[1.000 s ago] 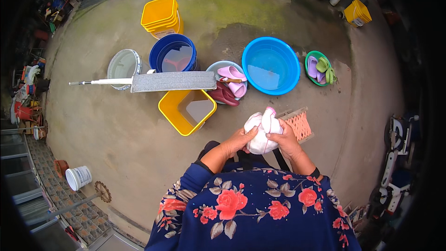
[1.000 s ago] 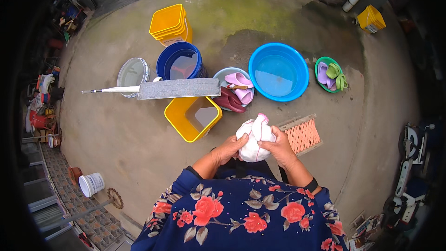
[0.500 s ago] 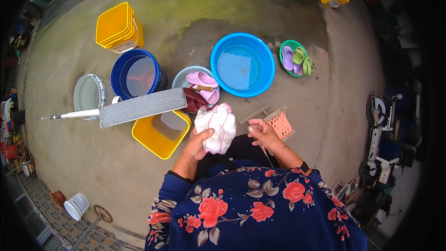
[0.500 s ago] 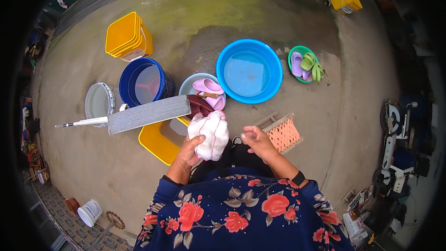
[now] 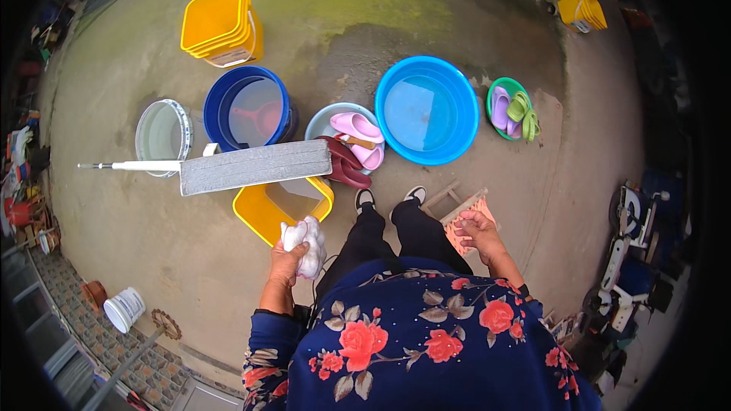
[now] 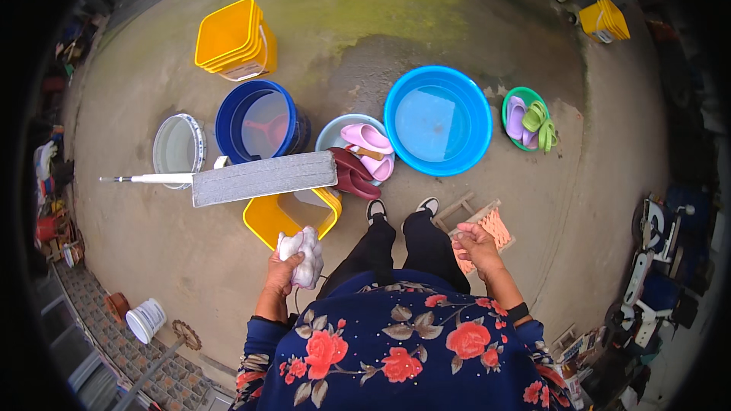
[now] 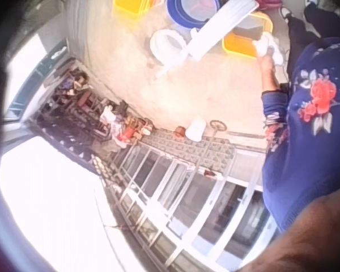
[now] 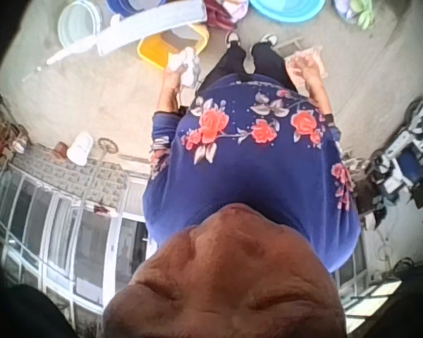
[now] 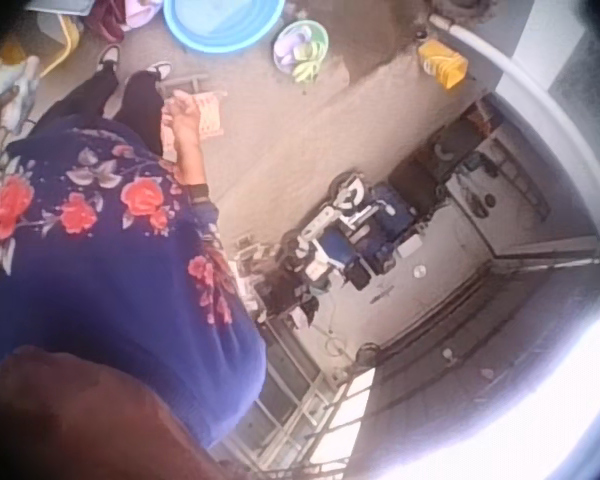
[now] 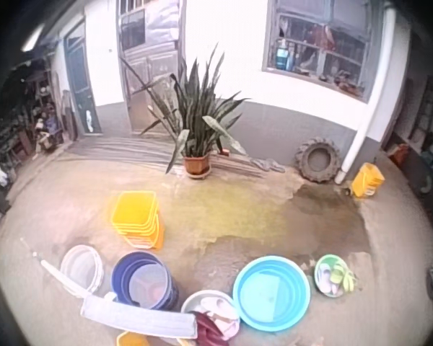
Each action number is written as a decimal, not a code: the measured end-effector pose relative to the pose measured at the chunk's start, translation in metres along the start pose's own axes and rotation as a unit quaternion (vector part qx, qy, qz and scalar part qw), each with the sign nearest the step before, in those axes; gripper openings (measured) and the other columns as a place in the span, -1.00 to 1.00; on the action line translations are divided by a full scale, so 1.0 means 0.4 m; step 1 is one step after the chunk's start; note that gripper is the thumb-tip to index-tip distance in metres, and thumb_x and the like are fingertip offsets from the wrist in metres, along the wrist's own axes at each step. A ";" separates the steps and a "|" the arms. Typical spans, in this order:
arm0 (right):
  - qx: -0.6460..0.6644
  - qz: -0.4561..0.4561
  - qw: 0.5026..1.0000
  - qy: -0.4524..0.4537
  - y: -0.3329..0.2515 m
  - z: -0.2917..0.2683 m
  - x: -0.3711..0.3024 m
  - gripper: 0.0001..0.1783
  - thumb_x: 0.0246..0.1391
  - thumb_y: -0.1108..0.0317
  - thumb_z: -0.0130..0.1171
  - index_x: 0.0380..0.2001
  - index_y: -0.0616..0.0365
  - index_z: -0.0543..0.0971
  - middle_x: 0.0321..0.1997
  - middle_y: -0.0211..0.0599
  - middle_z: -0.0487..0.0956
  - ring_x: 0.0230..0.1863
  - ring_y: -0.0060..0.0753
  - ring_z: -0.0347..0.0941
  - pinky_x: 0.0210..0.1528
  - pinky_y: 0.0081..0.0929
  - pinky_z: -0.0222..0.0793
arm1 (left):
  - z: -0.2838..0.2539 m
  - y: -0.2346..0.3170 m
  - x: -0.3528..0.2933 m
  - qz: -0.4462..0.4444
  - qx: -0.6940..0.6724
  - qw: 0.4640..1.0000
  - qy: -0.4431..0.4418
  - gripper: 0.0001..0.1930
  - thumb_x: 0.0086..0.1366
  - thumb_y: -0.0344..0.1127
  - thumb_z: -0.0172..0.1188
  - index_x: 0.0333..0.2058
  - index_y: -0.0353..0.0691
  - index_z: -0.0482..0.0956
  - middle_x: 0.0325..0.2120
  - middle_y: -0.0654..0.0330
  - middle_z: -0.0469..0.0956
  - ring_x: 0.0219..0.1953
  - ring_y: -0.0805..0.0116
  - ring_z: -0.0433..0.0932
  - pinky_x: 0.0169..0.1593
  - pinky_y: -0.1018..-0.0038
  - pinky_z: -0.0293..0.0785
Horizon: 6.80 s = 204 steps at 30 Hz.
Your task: The person wipes a white radiator with a cloth, then moves outside to wash the cloth in a blue bucket, adds detergent, and rinses it in a blue basin. The person wrings and refolds the cloth repeatedly.
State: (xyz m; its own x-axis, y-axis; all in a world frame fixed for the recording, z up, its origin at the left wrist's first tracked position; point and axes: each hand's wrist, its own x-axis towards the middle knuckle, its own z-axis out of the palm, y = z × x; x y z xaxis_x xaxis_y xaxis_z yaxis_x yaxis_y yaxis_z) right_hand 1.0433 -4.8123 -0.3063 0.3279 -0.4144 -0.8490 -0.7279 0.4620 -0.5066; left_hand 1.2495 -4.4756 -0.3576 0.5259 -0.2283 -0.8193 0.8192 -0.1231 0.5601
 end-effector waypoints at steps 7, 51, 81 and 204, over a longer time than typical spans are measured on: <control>-0.080 -0.041 0.994 -0.054 -0.106 0.042 0.069 -0.71 0.02 0.36 0.01 -0.14 0.08 0.37 -0.28 -0.38 0.48 -0.38 -0.60 0.40 -0.47 -0.65 0.33 | -0.054 -0.027 -0.050 0.063 -0.031 0.994 0.082 -0.63 -0.02 -0.55 0.12 -0.15 -0.26 0.43 -0.32 0.21 0.50 -0.33 0.40 0.47 -0.23 0.50 0.41; -0.087 0.023 0.821 -0.564 0.008 0.754 -0.192 -0.48 -0.01 0.12 0.07 -0.01 0.08 0.24 -0.08 -0.30 0.39 -0.07 -0.39 0.35 -0.07 -0.32 0.32 | -0.211 -0.042 -0.296 0.121 -0.300 0.932 -0.162 -0.55 0.22 -0.03 -0.08 -0.01 -0.19 0.27 -0.11 0.12 0.39 -0.07 0.30 0.40 0.00 0.39 0.32; 0.305 -0.113 0.876 -0.357 -0.079 1.631 -0.193 -0.65 -0.02 0.41 0.10 -0.11 0.09 0.36 -0.13 -0.38 0.41 -0.07 -0.46 0.33 0.04 -0.48 0.21 | -0.996 0.409 0.003 0.086 -0.305 0.891 -0.324 -0.33 0.07 -0.15 0.08 0.11 -0.33 0.07 0.04 0.01 0.24 0.06 0.15 0.27 0.11 0.26 0.17; -0.290 -0.065 0.935 0.194 -0.421 1.494 1.070 -0.64 -0.01 0.02 -0.13 -0.34 0.02 0.50 -0.43 -0.09 0.53 -0.33 -0.01 0.45 -0.26 -0.20 0.36 | -0.298 0.516 1.314 -0.316 -0.006 0.945 -0.087 -0.60 0.17 0.03 0.00 -0.17 -0.15 0.39 -0.23 0.14 0.47 -0.20 0.25 0.46 -0.12 0.31 0.40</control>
State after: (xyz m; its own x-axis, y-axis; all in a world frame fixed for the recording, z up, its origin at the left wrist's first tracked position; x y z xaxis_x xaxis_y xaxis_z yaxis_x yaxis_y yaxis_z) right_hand 1.6662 -4.5989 -0.6741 0.2754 -0.7431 -0.6099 -0.9379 -0.0684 -0.3402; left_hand 1.7222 -4.5059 -0.6870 -0.1136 -0.2688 -0.9565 0.9604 -0.2764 -0.0364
